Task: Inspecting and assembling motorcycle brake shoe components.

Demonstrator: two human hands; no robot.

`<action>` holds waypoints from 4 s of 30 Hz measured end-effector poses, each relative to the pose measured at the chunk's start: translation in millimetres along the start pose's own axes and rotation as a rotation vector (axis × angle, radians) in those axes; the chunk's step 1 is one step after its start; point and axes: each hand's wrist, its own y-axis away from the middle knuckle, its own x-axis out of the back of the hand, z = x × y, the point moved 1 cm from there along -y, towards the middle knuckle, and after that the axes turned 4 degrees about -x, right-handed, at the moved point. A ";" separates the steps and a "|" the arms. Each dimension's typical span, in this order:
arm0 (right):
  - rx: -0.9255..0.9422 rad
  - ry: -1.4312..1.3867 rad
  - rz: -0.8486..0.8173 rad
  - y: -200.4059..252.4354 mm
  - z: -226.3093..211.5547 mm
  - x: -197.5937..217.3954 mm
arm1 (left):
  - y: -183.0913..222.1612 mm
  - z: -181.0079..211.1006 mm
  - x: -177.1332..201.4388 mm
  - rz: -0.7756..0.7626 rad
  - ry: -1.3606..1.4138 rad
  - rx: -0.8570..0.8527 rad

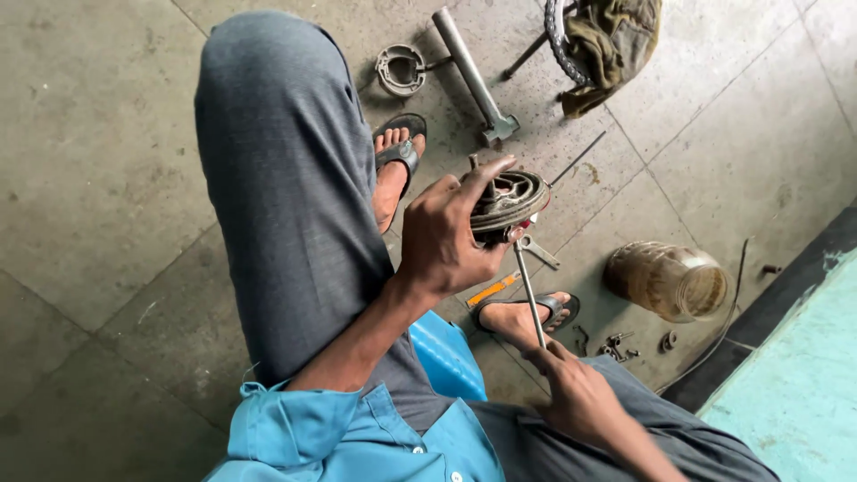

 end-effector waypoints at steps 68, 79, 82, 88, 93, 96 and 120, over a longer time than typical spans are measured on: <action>0.151 -0.211 0.296 -16.7 188.7 -36.0 | 130.9 -221.4 -305.9 -0.900 -0.137 -0.059; 0.067 -0.286 0.250 -24.1 207.1 -38.5 | 128.8 -214.6 -296.1 -0.887 -0.184 -0.152; 0.100 -0.334 0.279 -30.6 207.6 -35.1 | 123.1 -216.8 -294.5 -0.927 -0.196 -0.162; 0.071 -0.289 0.304 -25.6 211.6 -55.3 | 132.5 -220.8 -294.0 -0.971 -0.246 -0.195; 0.073 -0.337 0.285 -22.8 208.2 -56.6 | 148.0 -226.8 -299.0 -0.991 -0.256 -0.234; -0.015 -0.345 0.244 -22.6 216.8 -63.6 | 136.2 -223.1 -296.1 -0.967 -0.250 -0.234; -0.191 -0.705 0.129 -18.7 220.9 -78.1 | 131.5 -220.2 -292.7 -0.987 -0.226 -0.197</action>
